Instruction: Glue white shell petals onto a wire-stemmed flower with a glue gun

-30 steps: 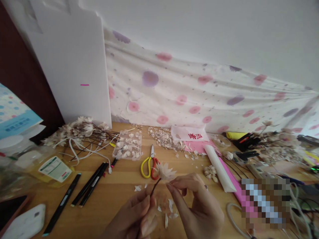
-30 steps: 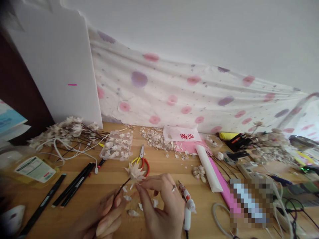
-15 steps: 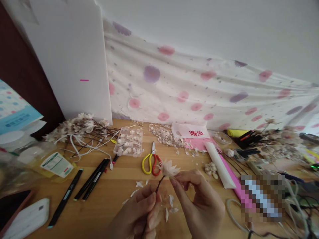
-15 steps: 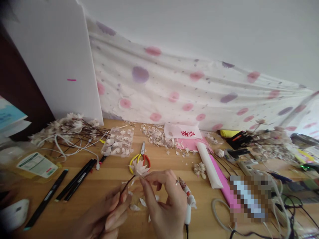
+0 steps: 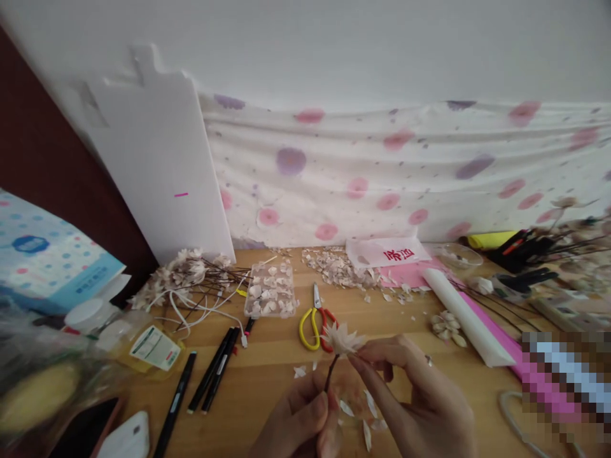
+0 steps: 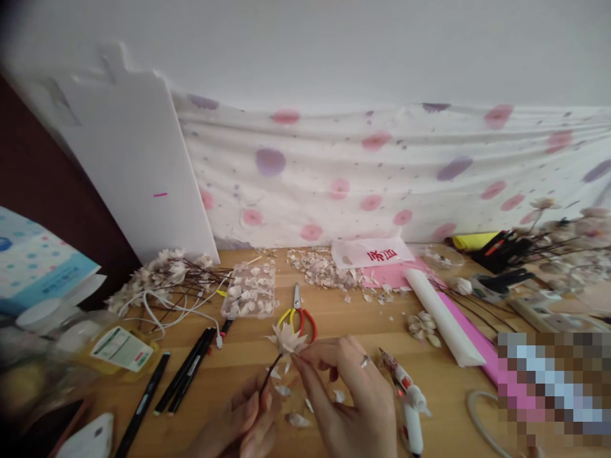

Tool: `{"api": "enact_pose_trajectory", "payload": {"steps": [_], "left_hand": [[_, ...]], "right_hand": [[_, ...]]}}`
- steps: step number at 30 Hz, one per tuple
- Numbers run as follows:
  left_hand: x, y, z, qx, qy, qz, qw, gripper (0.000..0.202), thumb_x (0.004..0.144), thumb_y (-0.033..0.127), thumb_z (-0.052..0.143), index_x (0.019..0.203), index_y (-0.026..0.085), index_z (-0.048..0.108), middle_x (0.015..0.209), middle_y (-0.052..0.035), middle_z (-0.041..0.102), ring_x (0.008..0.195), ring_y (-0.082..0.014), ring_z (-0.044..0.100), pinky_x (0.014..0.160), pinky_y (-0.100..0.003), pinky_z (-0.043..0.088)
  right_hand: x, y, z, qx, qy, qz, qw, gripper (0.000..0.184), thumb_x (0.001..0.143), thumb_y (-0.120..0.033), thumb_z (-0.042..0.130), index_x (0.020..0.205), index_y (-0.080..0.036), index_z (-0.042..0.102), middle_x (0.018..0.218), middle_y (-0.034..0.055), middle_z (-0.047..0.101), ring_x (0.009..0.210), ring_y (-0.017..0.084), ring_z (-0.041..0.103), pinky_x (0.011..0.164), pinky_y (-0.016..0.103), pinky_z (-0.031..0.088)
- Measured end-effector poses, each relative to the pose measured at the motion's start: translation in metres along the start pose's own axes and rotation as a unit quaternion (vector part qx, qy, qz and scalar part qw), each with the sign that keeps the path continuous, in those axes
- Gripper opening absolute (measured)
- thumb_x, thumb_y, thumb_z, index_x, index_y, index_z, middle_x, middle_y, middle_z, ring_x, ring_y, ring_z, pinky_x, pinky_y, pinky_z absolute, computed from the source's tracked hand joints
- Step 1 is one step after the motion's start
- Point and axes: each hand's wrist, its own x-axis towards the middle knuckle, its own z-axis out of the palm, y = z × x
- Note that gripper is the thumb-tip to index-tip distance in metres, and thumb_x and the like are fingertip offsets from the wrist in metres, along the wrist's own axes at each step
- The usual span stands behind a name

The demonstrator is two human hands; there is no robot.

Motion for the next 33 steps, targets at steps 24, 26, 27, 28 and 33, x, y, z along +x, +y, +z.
{"api": "enact_pose_trajectory", "payload": {"steps": [24,26,27,28,33], "left_hand": [[0.001,-0.007,0.001,-0.049,-0.017,0.008,0.999,0.024,0.076,0.044,0.082,0.076,0.022,0.073,0.043,0.0089,0.045,0.032,-0.0027,0.025,0.036,-0.017,0.022],[-0.003,-0.004,0.004,-0.058,-0.006,-0.009,0.998,0.02,0.078,0.041,0.081,0.078,0.022,0.075,0.047,0.0079,0.047,0.033,-0.0026,0.023,0.033,-0.015,0.018],[-0.005,-0.002,0.005,-0.061,-0.008,-0.017,0.998,0.017,0.08,0.039,0.079,0.08,0.023,0.076,0.048,0.0077,0.048,0.034,-0.0027,0.021,0.032,-0.015,0.017],[-0.006,0.0,0.005,-0.063,-0.012,-0.025,0.998,0.015,0.082,0.038,0.078,0.081,0.023,0.077,0.049,0.0076,0.048,0.035,-0.003,0.021,0.031,-0.014,0.016],[-0.008,0.004,0.002,-0.066,-0.049,-0.029,0.996,0.012,0.084,0.038,0.075,0.084,0.026,0.078,0.052,0.0082,0.044,0.037,-0.004,0.021,0.033,-0.011,0.022]], "right_hand": [[-0.004,0.003,0.002,-0.037,0.025,0.01,0.999,0.013,0.087,-0.015,0.071,0.093,-0.024,0.063,0.069,-0.0041,0.062,0.059,0.011,0.055,0.054,0.023,0.047],[-0.003,0.001,0.003,-0.034,0.03,0.013,0.999,0.014,0.087,-0.015,0.071,0.093,-0.024,0.063,0.071,-0.0039,0.062,0.06,0.012,0.055,0.055,0.023,0.046],[-0.003,0.0,0.004,-0.033,0.03,0.013,0.999,0.014,0.088,-0.014,0.071,0.092,-0.024,0.062,0.071,-0.0039,0.062,0.06,0.011,0.055,0.055,0.023,0.046],[-0.002,-0.002,0.004,-0.034,0.032,0.014,0.999,0.014,0.088,-0.014,0.07,0.091,-0.024,0.062,0.071,-0.004,0.062,0.06,0.011,0.054,0.056,0.023,0.046],[-0.001,-0.007,0.004,-0.052,0.04,0.011,0.998,0.014,0.088,-0.014,0.07,0.09,-0.023,0.061,0.07,-0.0042,0.062,0.059,0.011,0.055,0.055,0.022,0.044]]}}
